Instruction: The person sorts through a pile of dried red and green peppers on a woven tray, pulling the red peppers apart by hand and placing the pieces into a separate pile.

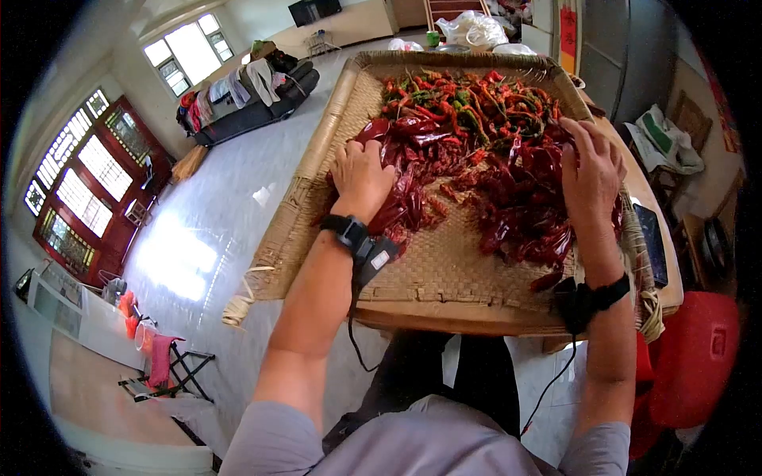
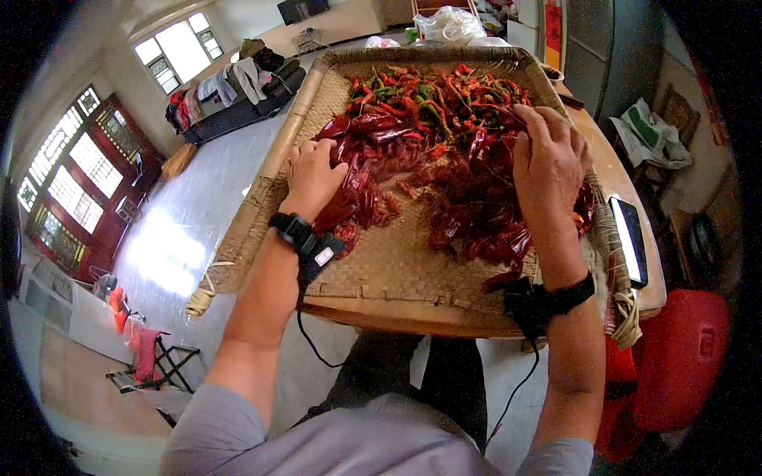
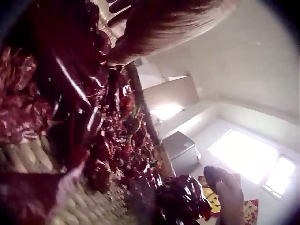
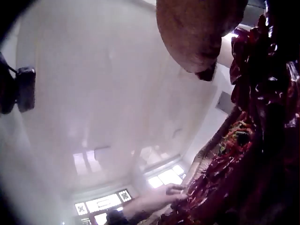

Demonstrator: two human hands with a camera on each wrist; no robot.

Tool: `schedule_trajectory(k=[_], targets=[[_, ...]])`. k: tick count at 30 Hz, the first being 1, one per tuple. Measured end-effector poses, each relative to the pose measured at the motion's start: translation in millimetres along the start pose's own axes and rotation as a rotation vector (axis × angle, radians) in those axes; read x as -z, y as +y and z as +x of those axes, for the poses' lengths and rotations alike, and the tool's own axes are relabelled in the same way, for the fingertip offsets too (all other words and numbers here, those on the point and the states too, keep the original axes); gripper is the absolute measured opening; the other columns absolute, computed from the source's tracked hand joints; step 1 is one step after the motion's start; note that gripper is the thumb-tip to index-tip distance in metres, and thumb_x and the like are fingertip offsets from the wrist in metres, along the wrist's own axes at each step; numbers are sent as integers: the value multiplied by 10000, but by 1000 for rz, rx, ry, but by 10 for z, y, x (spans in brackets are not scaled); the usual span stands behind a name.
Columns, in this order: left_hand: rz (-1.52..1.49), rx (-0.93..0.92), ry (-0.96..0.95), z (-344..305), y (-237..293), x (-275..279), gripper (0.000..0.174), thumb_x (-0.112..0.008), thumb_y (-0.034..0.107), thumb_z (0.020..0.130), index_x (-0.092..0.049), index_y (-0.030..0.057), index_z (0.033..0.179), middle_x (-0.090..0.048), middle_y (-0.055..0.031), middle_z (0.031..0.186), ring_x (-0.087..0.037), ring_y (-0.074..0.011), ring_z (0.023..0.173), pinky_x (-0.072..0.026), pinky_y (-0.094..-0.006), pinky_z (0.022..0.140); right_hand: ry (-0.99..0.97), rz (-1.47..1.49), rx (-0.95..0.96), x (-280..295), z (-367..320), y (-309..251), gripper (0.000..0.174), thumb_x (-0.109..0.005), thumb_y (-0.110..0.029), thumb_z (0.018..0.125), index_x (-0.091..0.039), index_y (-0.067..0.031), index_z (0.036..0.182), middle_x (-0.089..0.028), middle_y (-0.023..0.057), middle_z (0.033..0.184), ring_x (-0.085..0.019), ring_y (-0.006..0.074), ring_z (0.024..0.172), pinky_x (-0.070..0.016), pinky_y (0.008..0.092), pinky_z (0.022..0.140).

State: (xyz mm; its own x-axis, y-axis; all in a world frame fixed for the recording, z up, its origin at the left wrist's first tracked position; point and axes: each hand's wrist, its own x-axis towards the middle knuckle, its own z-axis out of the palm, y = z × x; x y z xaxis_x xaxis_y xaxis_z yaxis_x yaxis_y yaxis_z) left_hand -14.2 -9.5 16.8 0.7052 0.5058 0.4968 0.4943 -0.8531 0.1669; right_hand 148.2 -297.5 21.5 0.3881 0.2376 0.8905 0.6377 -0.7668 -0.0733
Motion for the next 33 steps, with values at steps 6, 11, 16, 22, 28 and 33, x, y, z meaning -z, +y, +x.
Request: schedule_trajectory(k=[6,11,16,22,28,33], targets=[[26,99,-24,54,-172,-161,402,-668,394,872,-655,97,1143,-591,-190,1171,-482,-376,1182,-316,-548,1035,-168,139,-80,-95,-21,84,418,-656,-237,894,-560,-219,1301,-537,73,1313,-468,337,1255,-336,499,1073],[90,65,-16,98,-239,-213,401,-646,450,875,-668,171,1162,-606,-175,1131,-520,-369,1120,-357,-538,995,-264,238,-69,-61,-55,5,401,-657,-223,883,-572,-184,1274,-546,94,1296,-488,336,1233,-367,495,1045],[51,37,11,141,-259,-280,378,-665,401,838,-672,193,1153,-632,-162,991,-600,-359,940,-457,-500,862,-308,293,-76,-19,-56,-35,364,-650,-206,879,-599,-159,1236,-561,109,1267,-498,336,1217,-380,485,1035],[-57,82,87,107,-132,-151,315,-673,344,825,-667,142,1068,-638,-164,983,-620,-339,922,-498,-476,778,-250,353,-65,14,-28,-39,320,-638,-194,887,-622,-134,1201,-585,122,1226,-516,337,1191,-416,477,1003],[-347,-47,294,12,211,82,297,-634,341,872,-651,103,1047,-622,-127,936,-629,-302,876,-512,-409,779,-184,404,-3,55,6,-85,297,-642,-182,897,-630,-117,1186,-593,125,1215,-518,340,1185,-428,474,999],[-715,-330,4,-79,384,178,308,-681,317,892,-665,59,1060,-661,-79,1030,-631,-208,954,-496,-338,854,-214,567,165,230,55,-227,394,-716,-118,838,-607,-120,1217,-573,120,1245,-505,338,1199,-425,461,1019]])
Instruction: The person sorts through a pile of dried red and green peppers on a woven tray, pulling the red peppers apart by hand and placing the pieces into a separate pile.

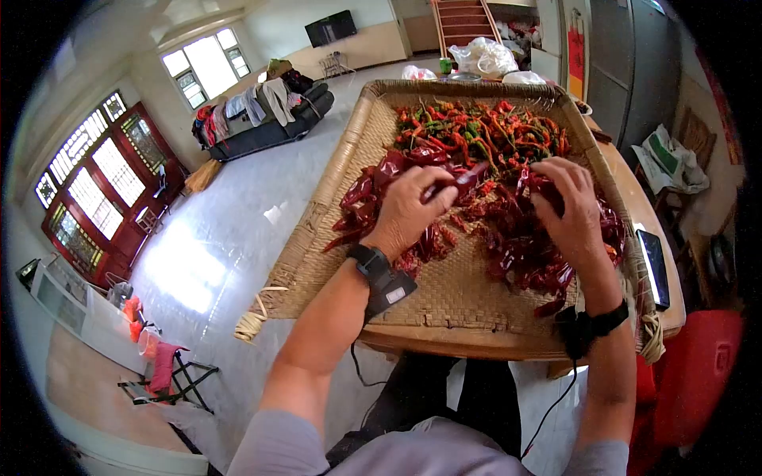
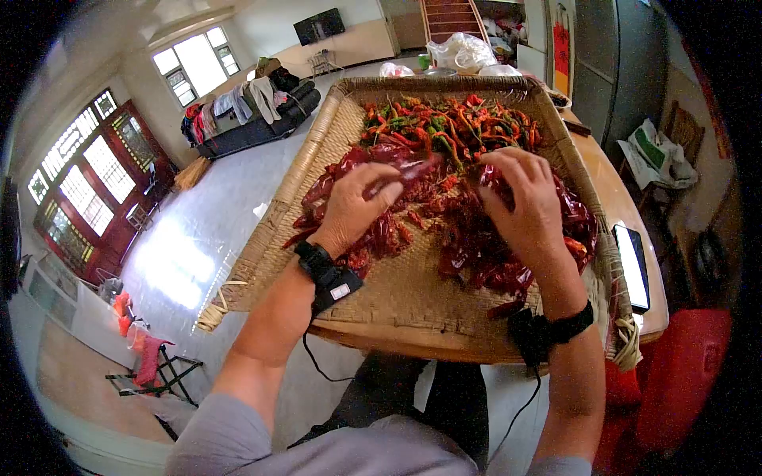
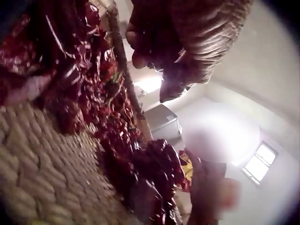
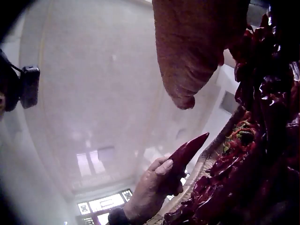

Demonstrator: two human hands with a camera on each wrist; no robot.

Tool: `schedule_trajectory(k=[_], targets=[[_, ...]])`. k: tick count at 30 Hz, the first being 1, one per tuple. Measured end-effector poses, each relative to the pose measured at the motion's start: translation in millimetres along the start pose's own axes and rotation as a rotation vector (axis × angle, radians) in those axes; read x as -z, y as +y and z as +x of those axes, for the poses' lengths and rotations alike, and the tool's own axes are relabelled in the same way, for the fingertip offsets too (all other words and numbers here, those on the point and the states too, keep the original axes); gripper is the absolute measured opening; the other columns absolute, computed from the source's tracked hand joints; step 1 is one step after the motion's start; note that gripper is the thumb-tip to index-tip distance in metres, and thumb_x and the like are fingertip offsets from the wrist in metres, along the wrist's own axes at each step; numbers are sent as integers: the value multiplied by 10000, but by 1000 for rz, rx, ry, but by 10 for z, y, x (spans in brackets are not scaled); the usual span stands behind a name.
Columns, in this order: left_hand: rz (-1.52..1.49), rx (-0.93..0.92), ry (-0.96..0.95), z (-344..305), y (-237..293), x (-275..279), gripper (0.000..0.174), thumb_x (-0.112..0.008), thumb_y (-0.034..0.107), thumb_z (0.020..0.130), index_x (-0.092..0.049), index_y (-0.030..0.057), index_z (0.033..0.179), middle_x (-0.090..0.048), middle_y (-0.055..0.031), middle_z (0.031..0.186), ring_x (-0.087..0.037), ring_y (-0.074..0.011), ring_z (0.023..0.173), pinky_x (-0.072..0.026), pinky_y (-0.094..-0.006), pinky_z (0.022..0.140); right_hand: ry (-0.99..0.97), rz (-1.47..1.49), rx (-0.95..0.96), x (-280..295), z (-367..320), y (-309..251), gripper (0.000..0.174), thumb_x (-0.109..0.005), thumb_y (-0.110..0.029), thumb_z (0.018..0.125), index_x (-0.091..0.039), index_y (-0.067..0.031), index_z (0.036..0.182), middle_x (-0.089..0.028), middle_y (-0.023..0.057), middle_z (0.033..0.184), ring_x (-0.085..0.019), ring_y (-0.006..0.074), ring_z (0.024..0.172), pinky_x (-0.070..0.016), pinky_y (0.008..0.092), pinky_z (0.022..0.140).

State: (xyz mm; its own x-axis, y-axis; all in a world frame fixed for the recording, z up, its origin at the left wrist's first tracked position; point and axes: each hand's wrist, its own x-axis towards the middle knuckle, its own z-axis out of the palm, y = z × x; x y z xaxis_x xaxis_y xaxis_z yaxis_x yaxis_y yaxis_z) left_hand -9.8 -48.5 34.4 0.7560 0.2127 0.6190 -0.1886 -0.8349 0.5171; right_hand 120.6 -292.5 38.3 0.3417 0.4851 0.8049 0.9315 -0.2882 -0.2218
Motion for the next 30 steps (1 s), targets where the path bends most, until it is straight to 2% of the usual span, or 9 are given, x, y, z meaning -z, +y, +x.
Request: schedule_trajectory(k=[6,9,13,15,19,22,25,28,30], targets=[[-293,16,-298,-50,143,-86,298,-653,295,946,-656,60,1129,-648,-44,1083,-605,-153,1008,-486,-312,887,-274,121,219,-24,-7,-175,521,-730,-99,799,-569,-124,1294,-601,128,1235,-539,332,1169,-431,436,1024],[-403,100,-404,-65,158,-122,304,-647,290,955,-650,48,1139,-646,-42,1085,-595,-133,1022,-478,-297,901,-410,210,86,-112,-85,-153,454,-672,-100,849,-571,-106,1292,-632,148,1173,-590,342,1095,-469,419,970],[-451,127,-404,-70,85,-163,382,-658,319,948,-622,57,1224,-642,-46,1124,-590,-122,1027,-475,-299,903,-314,78,50,-117,-55,-191,402,-600,-53,885,-600,-163,1272,-651,125,1070,-616,339,982,-487,430,872],[-368,145,-396,-58,97,-133,381,-648,258,944,-598,63,1267,-621,-61,1194,-587,-133,1064,-470,-302,923,-99,-45,56,-114,-40,-139,421,-590,-26,883,-609,-195,1269,-651,96,1044,-614,310,968,-476,425,868],[-284,185,-436,-65,97,-100,446,-595,123,911,-534,70,1349,-559,-90,1332,-560,-168,1172,-438,-321,1000,154,-433,-130,-96,-47,146,380,-617,-135,930,-594,-229,1297,-603,82,1176,-561,283,1111,-392,456,998],[-256,13,-385,-96,13,-193,513,-547,65,879,-486,78,1388,-541,-90,1351,-561,-168,1158,-446,-320,988,-55,-556,-308,-65,-123,294,400,-645,-275,934,-569,-227,1325,-566,95,1253,-510,291,1193,-354,487,1045],[-258,85,-356,-105,3,-236,471,-585,91,894,-494,63,1355,-568,-79,1283,-572,-148,1085,-467,-314,941,-133,-545,-359,-89,-120,319,449,-650,-360,927,-554,-215,1340,-560,85,1282,-479,299,1238,-326,510,1074],[-367,291,-514,-64,70,-179,415,-619,117,902,-516,40,1297,-583,-69,1221,-571,-139,1041,-478,-314,910,-98,-544,-321,-142,-124,383,413,-600,-333,963,-543,-197,1349,-564,85,1284,-487,305,1230,-338,502,1070],[-361,267,-456,-51,91,-194,407,-638,134,905,-521,30,1281,-588,-66,1200,-571,-141,1048,-477,-313,910,-100,-532,-344,-136,-120,399,393,-575,-315,981,-539,-190,1352,-568,84,1278,-494,309,1220,-342,500,1067]])
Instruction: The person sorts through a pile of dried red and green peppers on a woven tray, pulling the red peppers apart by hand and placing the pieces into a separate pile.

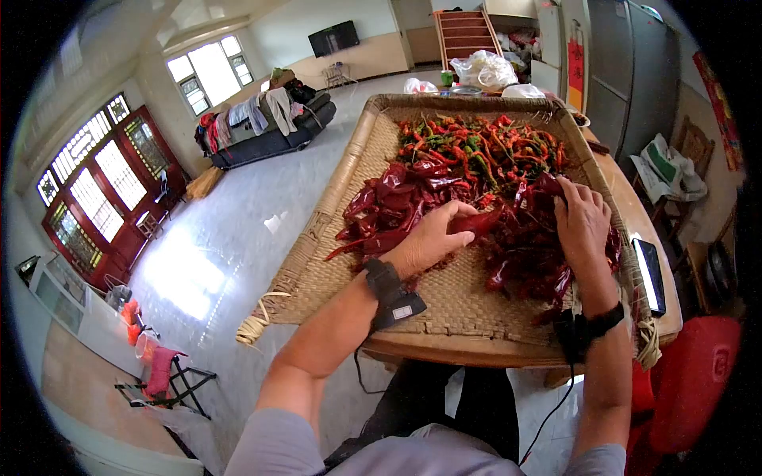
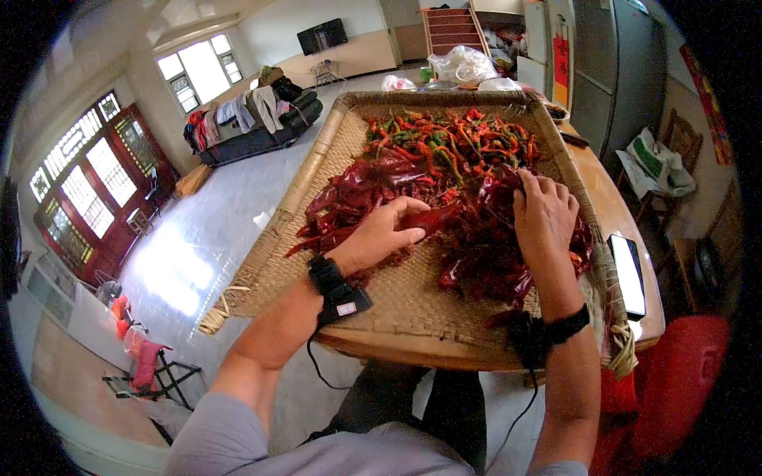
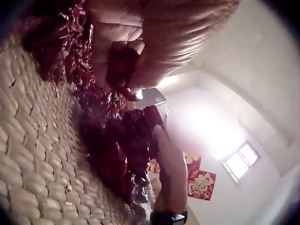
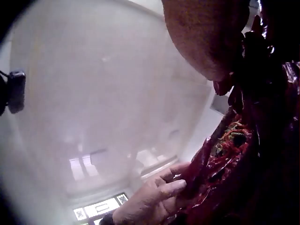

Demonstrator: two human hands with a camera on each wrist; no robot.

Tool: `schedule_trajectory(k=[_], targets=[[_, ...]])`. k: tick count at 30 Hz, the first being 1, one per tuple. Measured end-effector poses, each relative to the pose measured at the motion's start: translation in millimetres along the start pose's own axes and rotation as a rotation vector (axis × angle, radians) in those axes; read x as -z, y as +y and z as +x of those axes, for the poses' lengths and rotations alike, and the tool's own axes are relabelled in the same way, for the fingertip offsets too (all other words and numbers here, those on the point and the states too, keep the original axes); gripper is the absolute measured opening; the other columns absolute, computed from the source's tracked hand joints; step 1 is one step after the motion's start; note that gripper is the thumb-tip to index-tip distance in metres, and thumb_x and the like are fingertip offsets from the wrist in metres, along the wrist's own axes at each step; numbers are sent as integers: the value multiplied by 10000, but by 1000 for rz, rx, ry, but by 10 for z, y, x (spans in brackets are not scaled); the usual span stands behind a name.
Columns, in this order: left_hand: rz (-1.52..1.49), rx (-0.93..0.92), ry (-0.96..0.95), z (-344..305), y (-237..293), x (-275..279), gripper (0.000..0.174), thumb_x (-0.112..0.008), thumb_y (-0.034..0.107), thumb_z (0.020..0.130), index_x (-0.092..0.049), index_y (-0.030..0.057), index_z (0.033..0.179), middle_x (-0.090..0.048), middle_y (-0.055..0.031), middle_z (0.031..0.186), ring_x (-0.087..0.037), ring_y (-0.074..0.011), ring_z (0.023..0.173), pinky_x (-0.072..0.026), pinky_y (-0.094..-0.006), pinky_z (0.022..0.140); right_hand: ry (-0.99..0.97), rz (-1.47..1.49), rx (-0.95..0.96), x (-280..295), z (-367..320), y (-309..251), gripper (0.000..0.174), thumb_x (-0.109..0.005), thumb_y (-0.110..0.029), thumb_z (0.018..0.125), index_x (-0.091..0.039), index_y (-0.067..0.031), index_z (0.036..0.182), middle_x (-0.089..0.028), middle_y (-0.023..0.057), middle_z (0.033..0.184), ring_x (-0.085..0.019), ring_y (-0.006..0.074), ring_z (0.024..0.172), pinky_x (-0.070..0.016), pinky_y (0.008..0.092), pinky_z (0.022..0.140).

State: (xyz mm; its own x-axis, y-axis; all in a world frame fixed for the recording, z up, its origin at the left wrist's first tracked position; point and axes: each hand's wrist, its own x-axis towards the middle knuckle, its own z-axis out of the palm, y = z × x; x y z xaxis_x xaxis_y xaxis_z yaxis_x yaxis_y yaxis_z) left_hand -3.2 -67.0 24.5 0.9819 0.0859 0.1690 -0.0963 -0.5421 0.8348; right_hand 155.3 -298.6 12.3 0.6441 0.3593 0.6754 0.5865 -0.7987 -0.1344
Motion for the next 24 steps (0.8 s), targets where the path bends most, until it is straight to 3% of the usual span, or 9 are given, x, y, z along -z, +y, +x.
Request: schedule_trajectory(k=[6,9,11,15,18,19,20,21,24], targets=[[41,-136,55,25,212,-42,407,-644,128,906,-523,28,1282,-588,-66,1192,-568,-141,1051,-467,-303,916,45,-18,-156,-21,81,116,336,-553,-276,992,-558,-183,1315,-588,96,1237,-511,315,1199,-353,498,1053],[19,-149,23,51,294,-92,414,-646,118,898,-525,26,1283,-587,-76,1206,-574,-155,1064,-457,-307,939,253,58,-45,19,84,88,326,-567,-232,977,-571,-159,1294,-590,107,1230,-510,316,1201,-363,488,1050],[49,-170,16,75,335,-114,416,-651,117,890,-531,22,1277,-593,-88,1209,-581,-169,1077,-453,-311,948,274,293,181,117,117,34,337,-591,-183,945,-582,-136,1278,-587,109,1236,-510,320,1200,-366,479,1049],[120,-222,53,120,508,-170,401,-665,120,877,-552,8,1245,-616,-109,1175,-595,-194,1091,-457,-315,946,124,556,547,435,43,-241,373,-636,-111,873,-599,-98,1244,-599,113,1214,-518,328,1189,-378,455,1040],[119,-189,87,206,558,-144,374,-675,145,887,-573,7,1219,-637,-100,1148,-608,-190,1068,-477,-322,930,31,630,500,317,-12,-323,320,-620,-79,877,-607,-80,1197,-631,114,1099,-555,318,1077,-421,426,957],[128,-183,102,229,580,-124,373,-674,159,897,-571,10,1223,-639,-100,1153,-612,-187,1060,-486,-325,925,73,612,476,308,-9,-312,307,-619,-83,882,-609,-81,1188,-633,111,1084,-561,318,1051,-426,424,941],[-81,-227,141,310,483,-120,366,-661,190,924,-562,13,1228,-638,-101,1138,-616,-178,1045,-504,-326,914,114,593,453,298,-1,-293,293,-617,-88,887,-610,-81,1180,-635,108,1070,-567,318,1025,-431,422,924],[75,-152,245,298,612,-37,361,-645,210,944,-550,13,1231,-629,-104,1135,-619,-178,1037,-513,-322,914,156,574,429,283,15,-265,279,-616,-92,893,-612,-81,1172,-636,106,1056,-574,318,999,-435,419,907],[201,-130,436,567,253,306,322,-627,152,918,-571,17,1206,-639,-117,1108,-629,-215,1011,-521,-342,898,368,391,249,205,84,-111,221,-588,-124,938,-625,-138,1156,-632,88,1000,-594,295,975,-441,416,887]])
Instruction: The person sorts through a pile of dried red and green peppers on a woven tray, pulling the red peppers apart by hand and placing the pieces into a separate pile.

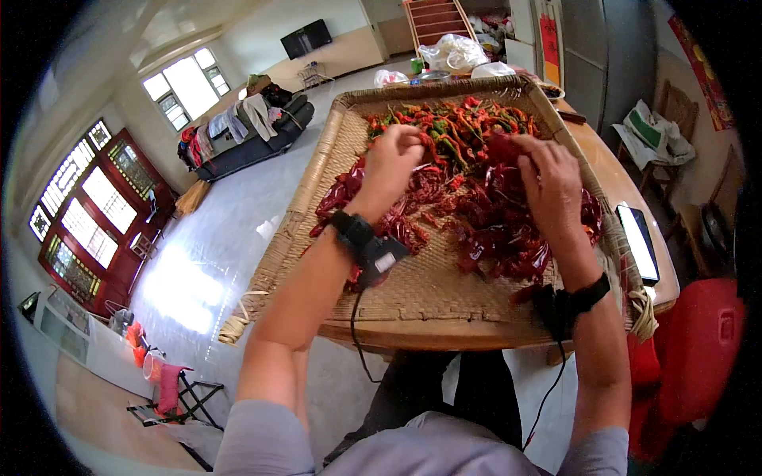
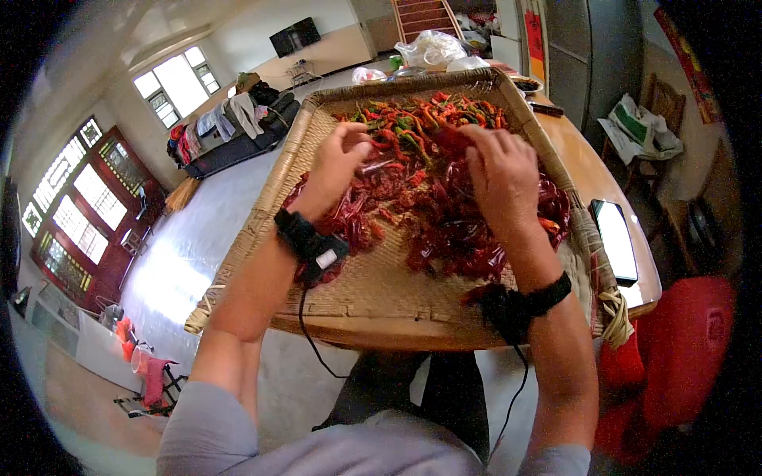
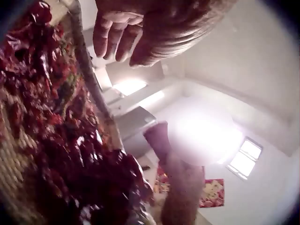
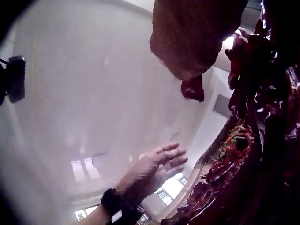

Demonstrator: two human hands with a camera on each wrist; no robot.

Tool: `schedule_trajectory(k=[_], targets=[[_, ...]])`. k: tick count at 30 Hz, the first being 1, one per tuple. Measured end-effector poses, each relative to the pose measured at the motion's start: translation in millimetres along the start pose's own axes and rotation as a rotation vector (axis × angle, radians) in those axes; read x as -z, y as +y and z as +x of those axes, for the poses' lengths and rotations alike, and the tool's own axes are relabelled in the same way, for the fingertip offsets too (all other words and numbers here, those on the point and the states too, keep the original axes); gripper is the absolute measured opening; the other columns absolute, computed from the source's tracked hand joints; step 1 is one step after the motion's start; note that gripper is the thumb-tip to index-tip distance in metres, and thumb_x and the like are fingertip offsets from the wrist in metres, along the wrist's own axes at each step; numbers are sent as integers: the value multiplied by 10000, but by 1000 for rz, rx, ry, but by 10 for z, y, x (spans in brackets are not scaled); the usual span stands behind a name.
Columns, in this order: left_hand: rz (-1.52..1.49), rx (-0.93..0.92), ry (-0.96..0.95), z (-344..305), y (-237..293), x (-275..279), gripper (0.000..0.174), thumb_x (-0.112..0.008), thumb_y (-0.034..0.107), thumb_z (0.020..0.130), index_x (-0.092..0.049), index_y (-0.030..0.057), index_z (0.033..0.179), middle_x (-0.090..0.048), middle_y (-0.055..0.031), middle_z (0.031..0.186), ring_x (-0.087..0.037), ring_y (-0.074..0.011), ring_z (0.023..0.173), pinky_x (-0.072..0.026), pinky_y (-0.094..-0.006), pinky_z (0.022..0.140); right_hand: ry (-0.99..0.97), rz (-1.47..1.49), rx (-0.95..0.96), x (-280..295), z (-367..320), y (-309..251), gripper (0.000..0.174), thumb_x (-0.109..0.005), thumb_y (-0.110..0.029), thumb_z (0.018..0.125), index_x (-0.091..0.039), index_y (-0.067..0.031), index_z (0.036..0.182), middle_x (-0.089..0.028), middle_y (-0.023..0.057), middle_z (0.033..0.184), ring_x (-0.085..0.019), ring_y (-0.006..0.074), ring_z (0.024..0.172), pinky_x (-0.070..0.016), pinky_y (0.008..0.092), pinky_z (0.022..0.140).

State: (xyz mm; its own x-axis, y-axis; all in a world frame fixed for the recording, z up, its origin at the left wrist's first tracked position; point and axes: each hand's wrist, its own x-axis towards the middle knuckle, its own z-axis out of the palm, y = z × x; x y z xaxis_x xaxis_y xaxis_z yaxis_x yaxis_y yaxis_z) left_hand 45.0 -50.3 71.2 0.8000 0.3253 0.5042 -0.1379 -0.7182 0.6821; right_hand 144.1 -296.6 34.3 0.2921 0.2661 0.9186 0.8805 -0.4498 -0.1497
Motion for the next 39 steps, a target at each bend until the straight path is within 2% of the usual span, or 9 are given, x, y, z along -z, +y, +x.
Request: schedule_trajectory(k=[6,10,16,19,24,31,34,37,39], targets=[[695,-17,-44,170,-714,13,453,-577,45,845,-572,83,1296,-539,-178,1308,-459,-377,1220,-315,-545,1090,-216,-395,-288,-7,-90,237,252,-611,-236,918,-646,-209,1166,-628,56,1075,-554,269,1087,-368,451,979],[720,139,-144,187,-873,-119,608,-613,135,873,-429,142,1453,-464,-107,1429,-398,-401,1256,-311,-551,1079,-256,-388,-311,27,-81,191,216,-615,-267,916,-678,-212,1116,-632,53,1059,-549,271,1081,-363,444,988],[770,123,-146,179,-924,-191,644,-720,283,843,-457,132,1411,-481,-126,1375,-415,-383,1238,-331,-584,1029,-253,-329,-263,14,-93,175,211,-630,-265,910,-682,-204,1106,-631,54,1045,-549,274,1079,-371,440,978],[812,147,-163,193,-875,-222,616,-735,295,827,-497,110,1364,-505,-126,1313,-426,-368,1227,-342,-563,1018,-266,-294,-279,-8,-102,184,207,-635,-268,911,-681,-198,1101,-625,59,1060,-547,278,1085,-373,443,988],[723,25,110,230,-814,-222,166,-618,178,842,-657,36,919,-650,-145,950,-609,-346,916,-495,-466,819,-218,-330,-258,-38,-113,197,211,-647,-263,911,-669,-194,1110,-612,63,1086,-541,281,1103,-374,451,1004],[372,26,209,136,-664,-237,173,-559,159,900,-663,44,976,-686,-156,925,-644,-332,833,-511,-449,724,-10,-221,-143,-62,-73,218,230,-673,-217,895,-656,-173,1120,-614,69,1125,-537,293,1129,-397,461,994],[252,71,80,96,-392,-222,205,-550,172,918,-669,48,1029,-688,-153,932,-643,-325,772,-508,-449,697,-29,-48,-14,8,4,94,290,-702,-190,866,-642,-147,1146,-614,86,1136,-535,299,1140,-417,456,987],[40,110,-133,-56,-38,-258,219,-550,144,922,-666,24,1064,-690,-113,892,-621,-187,698,-494,-355,629,-193,165,120,67,41,-83,388,-730,-175,833,-615,-129,1201,-604,102,1176,-525,310,1164,-421,451,1003],[-111,102,-234,-177,79,-330,229,-536,129,942,-639,-7,1096,-635,-30,884,-568,-110,799,-474,-295,738,-360,170,169,119,29,-214,592,-787,-167,763,-554,-156,1307,-579,106,1249,-511,328,1190,-390,449,1045]])
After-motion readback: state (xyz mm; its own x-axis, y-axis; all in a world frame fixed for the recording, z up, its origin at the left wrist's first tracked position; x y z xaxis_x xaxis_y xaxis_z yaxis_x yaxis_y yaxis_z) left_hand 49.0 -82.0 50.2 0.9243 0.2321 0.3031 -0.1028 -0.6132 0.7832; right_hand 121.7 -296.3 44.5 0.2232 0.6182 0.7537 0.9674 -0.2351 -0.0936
